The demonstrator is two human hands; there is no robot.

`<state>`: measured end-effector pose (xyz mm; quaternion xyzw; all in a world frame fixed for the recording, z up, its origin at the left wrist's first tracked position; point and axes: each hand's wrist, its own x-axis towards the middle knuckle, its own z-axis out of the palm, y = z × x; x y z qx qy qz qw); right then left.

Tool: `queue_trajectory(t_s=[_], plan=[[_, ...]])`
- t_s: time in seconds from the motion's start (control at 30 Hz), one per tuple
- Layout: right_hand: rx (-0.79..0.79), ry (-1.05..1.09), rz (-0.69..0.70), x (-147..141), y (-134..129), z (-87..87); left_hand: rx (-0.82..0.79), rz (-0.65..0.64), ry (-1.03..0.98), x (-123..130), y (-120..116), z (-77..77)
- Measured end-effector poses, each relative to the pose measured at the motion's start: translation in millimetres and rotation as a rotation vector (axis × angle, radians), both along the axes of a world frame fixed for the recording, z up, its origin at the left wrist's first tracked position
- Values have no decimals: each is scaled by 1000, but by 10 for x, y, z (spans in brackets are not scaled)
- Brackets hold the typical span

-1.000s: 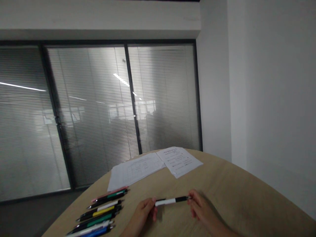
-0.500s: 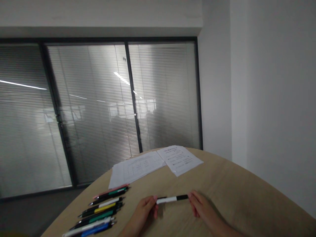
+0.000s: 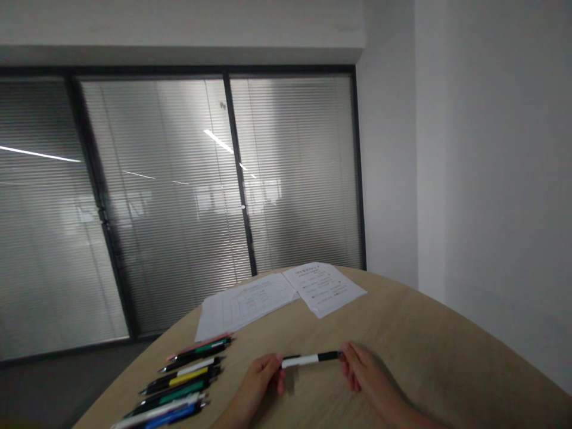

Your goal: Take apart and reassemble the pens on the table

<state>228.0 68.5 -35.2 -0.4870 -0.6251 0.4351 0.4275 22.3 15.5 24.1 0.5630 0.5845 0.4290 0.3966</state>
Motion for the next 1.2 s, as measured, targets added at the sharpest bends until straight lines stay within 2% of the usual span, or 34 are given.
queue_trajectory(t_s=[0.1,0.33,0.5,0.63,0.77,0.97,1.2], plan=[[-30,-39,-15,-12,-10,6,-2,-13,-14,-8,1,-11],[40,-142,-6,23,-29,38,-24,-26,-18,-22,15,-43],[88,-46,13,-10,-49,24,-9,-41,21,-24,25,-27],[83,72,37,-40,-12,-5,-4,-20,21,-28,29,-43],[48,134,60,-28,-13,44,-4,-19,26,-47,54,-82],[26,14,55,5,12,2,7,-29,60,-63,64,-90],[82,-35,50,18,61,-101,-3,-32,54,-30,42,-55]])
